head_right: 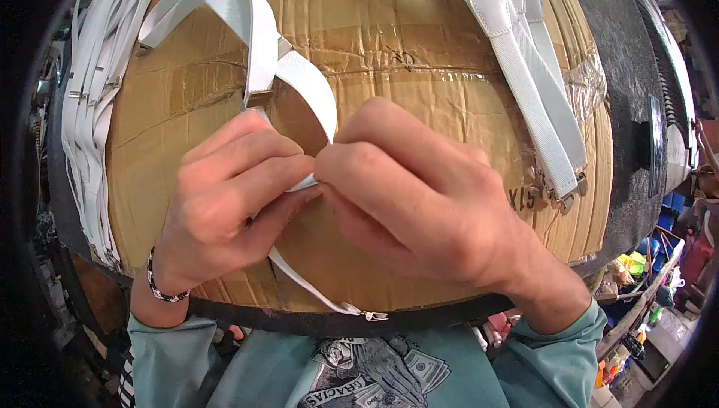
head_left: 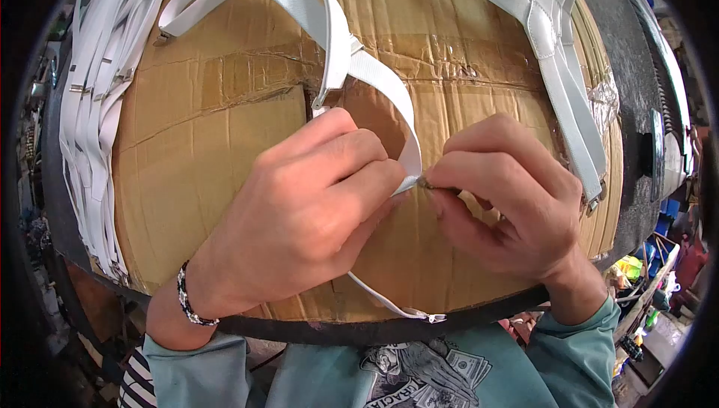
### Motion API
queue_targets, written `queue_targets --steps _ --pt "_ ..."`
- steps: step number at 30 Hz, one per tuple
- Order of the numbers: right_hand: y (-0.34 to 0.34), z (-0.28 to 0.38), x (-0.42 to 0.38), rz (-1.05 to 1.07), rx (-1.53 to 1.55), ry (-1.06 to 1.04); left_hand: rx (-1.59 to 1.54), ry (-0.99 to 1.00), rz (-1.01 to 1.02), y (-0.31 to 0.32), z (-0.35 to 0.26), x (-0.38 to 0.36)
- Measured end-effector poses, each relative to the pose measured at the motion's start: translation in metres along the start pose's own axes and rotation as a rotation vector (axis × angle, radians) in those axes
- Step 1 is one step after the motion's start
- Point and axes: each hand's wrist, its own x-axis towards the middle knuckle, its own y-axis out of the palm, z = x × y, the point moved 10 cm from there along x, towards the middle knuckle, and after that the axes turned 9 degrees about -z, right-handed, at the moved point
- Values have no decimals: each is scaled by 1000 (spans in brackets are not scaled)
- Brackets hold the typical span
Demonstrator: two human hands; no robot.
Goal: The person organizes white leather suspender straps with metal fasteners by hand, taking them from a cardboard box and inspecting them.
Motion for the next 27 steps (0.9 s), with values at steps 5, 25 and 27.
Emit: queue_targets --steps 5,25,27 --pt "7 1 -5 30 5 -68 -6 5 12 1 1 1" --pt "-8 -54 -10 30 426 663 -105 -64 27 0 12 4" --pt "0 -65 -20 -73 711 890 -90 -69 53 0 12 4"
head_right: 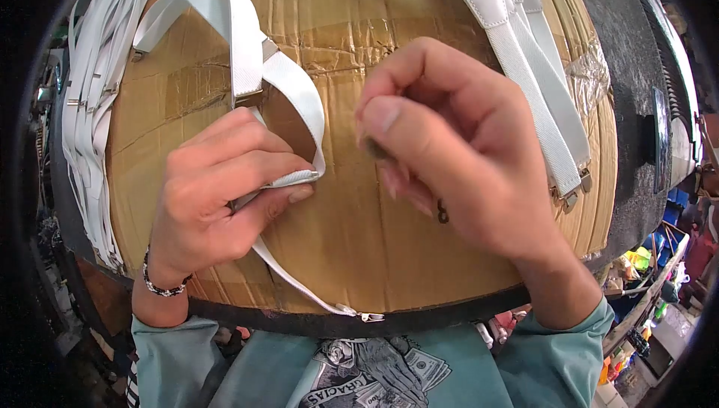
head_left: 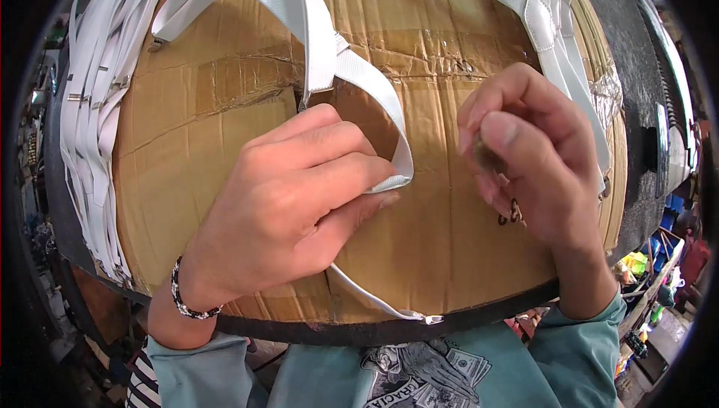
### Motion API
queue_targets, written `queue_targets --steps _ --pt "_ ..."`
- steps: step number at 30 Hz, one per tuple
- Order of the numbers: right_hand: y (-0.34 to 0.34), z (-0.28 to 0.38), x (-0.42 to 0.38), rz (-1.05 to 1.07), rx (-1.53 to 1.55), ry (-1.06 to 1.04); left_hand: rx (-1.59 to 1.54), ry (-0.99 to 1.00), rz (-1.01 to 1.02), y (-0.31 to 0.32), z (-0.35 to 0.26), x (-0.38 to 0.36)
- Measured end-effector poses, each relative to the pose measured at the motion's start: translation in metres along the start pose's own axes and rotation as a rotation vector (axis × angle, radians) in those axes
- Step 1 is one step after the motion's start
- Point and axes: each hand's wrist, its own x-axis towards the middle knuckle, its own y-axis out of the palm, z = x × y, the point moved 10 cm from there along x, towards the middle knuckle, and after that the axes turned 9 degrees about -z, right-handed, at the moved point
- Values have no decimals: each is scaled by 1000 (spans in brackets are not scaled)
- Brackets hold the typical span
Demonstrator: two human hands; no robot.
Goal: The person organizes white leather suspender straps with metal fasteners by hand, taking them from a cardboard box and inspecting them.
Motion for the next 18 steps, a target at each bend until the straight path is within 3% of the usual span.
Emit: queue_targets --steps 2,4,7,9,18 --pt "0 -11 1 4 242 160 2 5 -9 0 -1 0" --pt "-1 -6 0 -1 111 84 8 11 -21 0 -3 0" --pt "10 19 -11 54 -491 -325 26 23 -41 0 -6 0" --pt "26 28 -22 42 -555 -602 39 34 -57 0 -8 -2" --pt "38 29 -33 50 -700 -766 82 80 -93 0 -12 -4"
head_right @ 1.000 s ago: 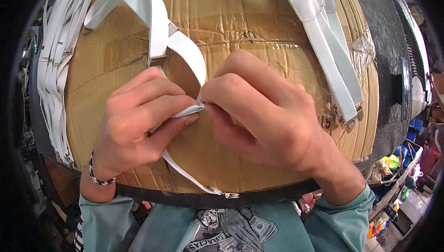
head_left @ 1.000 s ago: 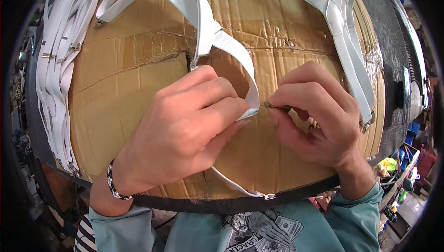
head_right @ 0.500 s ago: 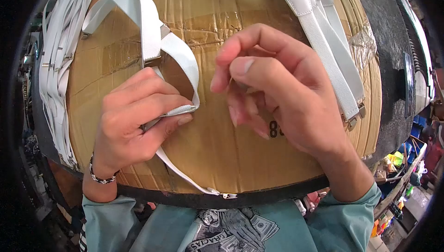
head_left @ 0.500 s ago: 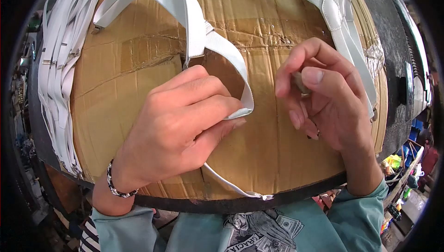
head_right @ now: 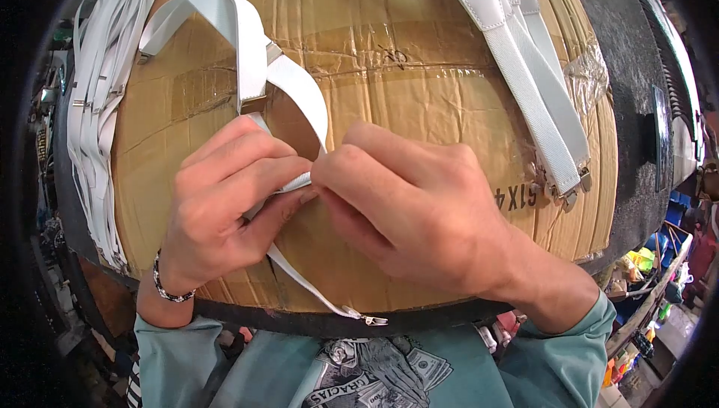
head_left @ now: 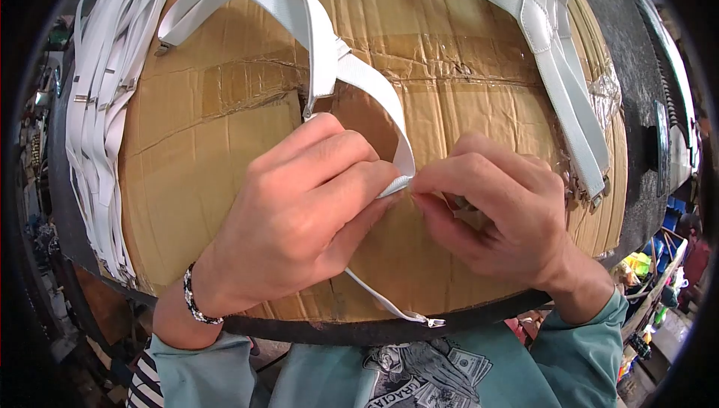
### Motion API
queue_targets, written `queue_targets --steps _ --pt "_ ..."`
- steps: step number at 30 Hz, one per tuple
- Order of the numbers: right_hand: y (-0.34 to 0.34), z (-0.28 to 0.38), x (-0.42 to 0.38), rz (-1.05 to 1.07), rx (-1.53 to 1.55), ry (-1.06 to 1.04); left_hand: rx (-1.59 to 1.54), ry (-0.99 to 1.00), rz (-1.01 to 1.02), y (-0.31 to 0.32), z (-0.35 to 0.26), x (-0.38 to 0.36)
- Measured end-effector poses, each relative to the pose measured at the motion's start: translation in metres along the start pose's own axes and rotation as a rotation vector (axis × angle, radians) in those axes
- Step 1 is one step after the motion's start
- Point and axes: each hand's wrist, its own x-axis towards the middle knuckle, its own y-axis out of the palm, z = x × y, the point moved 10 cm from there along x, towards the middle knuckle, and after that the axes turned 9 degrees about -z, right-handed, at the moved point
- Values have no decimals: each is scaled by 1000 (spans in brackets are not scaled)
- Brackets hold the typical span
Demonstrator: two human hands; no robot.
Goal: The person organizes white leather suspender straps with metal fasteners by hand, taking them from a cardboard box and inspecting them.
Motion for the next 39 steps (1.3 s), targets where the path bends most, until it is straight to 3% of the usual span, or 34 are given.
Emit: queue_targets --steps 12,19,39 --pt "3 8 -1 7 -100 -90 6 20 25 2 -1 -1" --pt "6 -5 3 136 65 69 5 75 98 5 -6 -2" --pt "13 -14 1 254 154 178 19 155 114 7 -17 -1"
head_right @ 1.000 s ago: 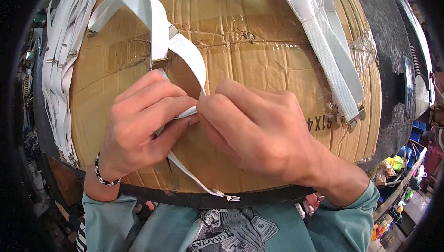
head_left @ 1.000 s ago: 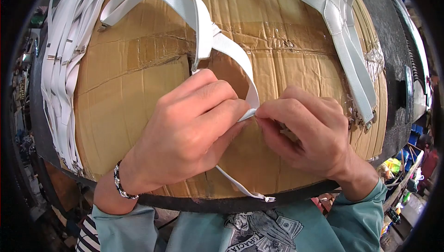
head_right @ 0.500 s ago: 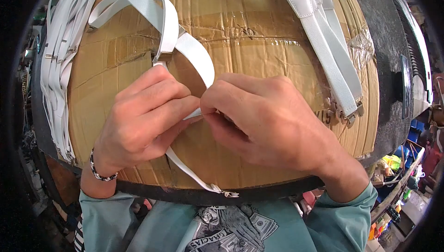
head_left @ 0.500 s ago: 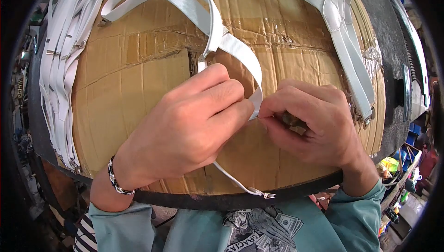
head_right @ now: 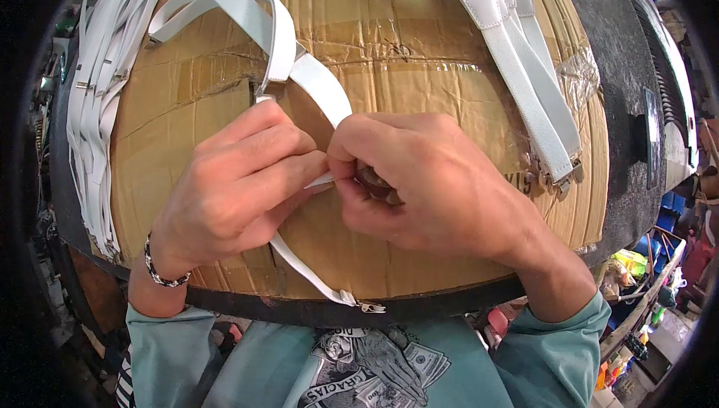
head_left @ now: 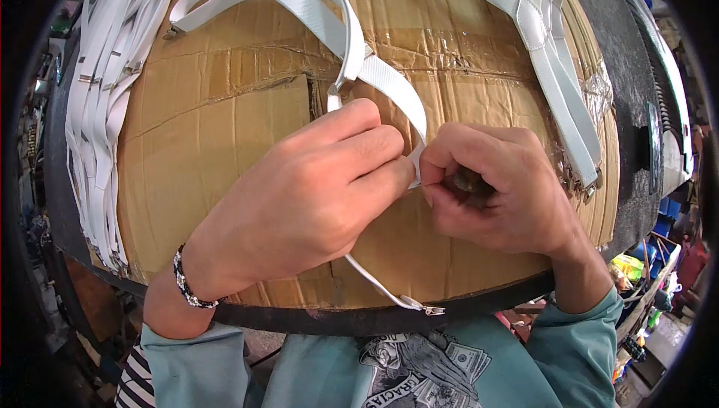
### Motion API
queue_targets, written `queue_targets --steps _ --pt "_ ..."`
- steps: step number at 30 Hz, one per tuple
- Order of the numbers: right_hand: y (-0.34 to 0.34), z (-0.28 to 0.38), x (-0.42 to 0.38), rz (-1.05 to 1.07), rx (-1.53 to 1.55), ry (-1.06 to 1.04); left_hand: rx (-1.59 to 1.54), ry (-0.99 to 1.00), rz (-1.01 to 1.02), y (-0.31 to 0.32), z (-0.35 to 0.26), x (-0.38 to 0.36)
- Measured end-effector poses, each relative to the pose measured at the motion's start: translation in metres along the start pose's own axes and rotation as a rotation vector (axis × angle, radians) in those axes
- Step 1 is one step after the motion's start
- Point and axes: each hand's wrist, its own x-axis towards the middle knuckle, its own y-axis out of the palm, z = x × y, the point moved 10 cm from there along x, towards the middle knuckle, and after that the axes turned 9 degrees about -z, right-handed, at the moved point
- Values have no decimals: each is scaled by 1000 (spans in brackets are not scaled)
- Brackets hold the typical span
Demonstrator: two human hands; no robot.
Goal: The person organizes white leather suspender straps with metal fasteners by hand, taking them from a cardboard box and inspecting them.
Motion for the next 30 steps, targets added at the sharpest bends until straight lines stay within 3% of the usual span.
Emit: queue_targets --steps 4,7,8,13,17,22,30 --pt "-4 -1 1 -5 97 65 44 23 -7 0 -4 0" --pt "-24 -10 -1 -63 192 313 4 -8 -41 -1 -1 0" --pt "-34 -12 -1 -187 281 314 -29 -25 -43 -1 2 0" --pt "-24 4 -3 14 36 17 -113 -81 -18 -3 13 1" --pt "-2 2 -12 143 -8 -6 -141 -125 -17 -3 19 1" --pt "-5 4 -10 101 30 94 -178 -174 -24 -4 26 0" --pt "-10 22 -8 -190 -172 -162 -141 -167 -35 -2 21 0"
